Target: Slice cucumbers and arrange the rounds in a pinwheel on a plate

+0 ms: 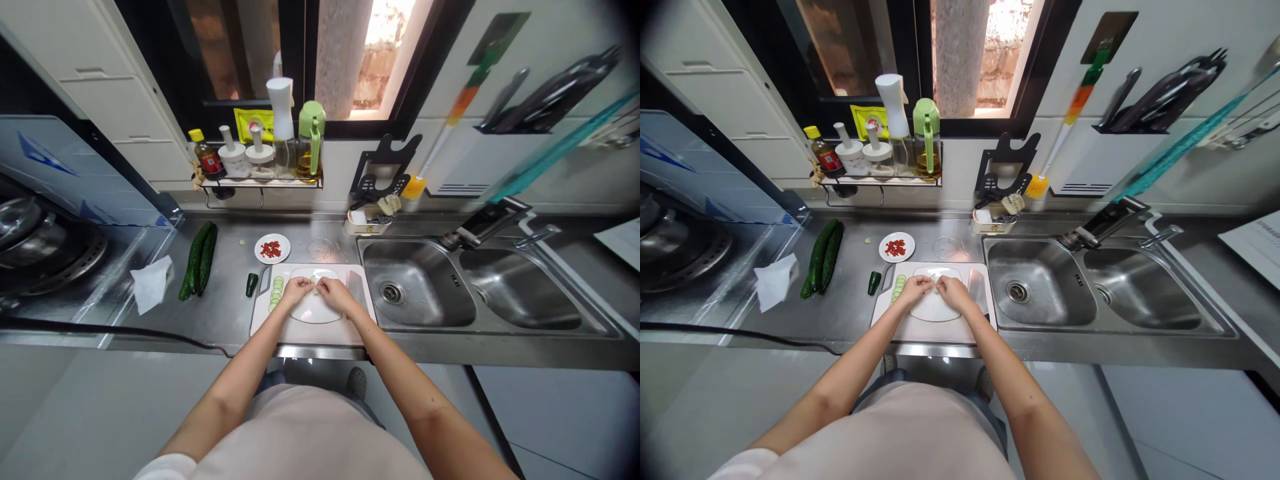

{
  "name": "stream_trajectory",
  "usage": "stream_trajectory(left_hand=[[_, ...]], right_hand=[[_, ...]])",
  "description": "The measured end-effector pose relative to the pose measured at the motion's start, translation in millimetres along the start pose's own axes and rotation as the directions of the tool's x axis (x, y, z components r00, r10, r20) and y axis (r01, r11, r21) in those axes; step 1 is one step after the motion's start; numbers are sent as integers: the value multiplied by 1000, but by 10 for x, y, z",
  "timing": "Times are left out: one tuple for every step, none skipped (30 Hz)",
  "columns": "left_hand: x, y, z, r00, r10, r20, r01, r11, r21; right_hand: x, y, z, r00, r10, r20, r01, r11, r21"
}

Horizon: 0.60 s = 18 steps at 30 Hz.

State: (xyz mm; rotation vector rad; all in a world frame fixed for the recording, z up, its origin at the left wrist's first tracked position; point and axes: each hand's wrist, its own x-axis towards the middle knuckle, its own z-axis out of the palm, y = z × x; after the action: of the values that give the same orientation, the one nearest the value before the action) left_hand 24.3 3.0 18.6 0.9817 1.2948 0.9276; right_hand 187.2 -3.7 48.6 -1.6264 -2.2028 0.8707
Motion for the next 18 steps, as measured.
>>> stream_trajectory(left_hand=[[59,-18,4,1000,-1,-4,1,1000,11],[115,-33,8,1000,0,-6,0,1000,25],[167,-45,13,1000,1,-6,-1,999,39],[215,-54,18,1000,2,-4,-2,999,52],[258,-61,23,1000,3,-3,-2,998,65],[296,-66,30,1000,2,-3,-2,997,79],[329,-71,37,1000,1,-6,-1,995,99],[356,-75,45,1000,-1,-13,2,991,131],[379,-79,52,1000,-3,-22,6,985,170],[397,-83,59,1000,-3,-30,9,978,207],[411,-87,66,999,-1,-38,11,970,243],[421,-90,71,999,1,-45,12,961,278],[429,-91,76,999,3,-52,13,950,313],[435,-89,80,998,7,-54,13,936,353],[439,-84,83,998,13,-56,11,916,401],[441,-75,85,998,25,-58,4,888,461],[442,-62,88,997,42,-60,-4,853,522],[442,-46,91,996,61,-63,-14,817,576]], right_hand=[[37,11,2,1000,7,-3,-7,1000,-20],[72,21,2,1000,15,-4,-15,999,-35],[106,30,0,1000,23,-5,-23,999,-48],[137,39,-1,1000,30,-5,-30,998,-61],[165,48,-1,999,36,-5,-36,996,-76],[191,57,2,999,41,-4,-42,995,-93],[213,65,7,999,47,-4,-48,993,-113],[233,74,15,998,56,-5,-57,989,-134],[250,81,25,998,70,-4,-70,985,-156],[265,88,37,996,87,0,-86,980,-177],[279,92,49,995,103,5,-100,975,-198],[291,95,61,993,119,12,-113,969,-219],[302,96,72,991,132,19,-124,962,-242],[311,96,81,990,141,24,-129,955,-265],[320,93,88,989,147,27,-133,948,-289],[329,89,93,988,155,28,-138,939,-314],[336,84,96,986,163,29,-144,930,-338],[344,76,99,985,171,34,-148,922,-357]])
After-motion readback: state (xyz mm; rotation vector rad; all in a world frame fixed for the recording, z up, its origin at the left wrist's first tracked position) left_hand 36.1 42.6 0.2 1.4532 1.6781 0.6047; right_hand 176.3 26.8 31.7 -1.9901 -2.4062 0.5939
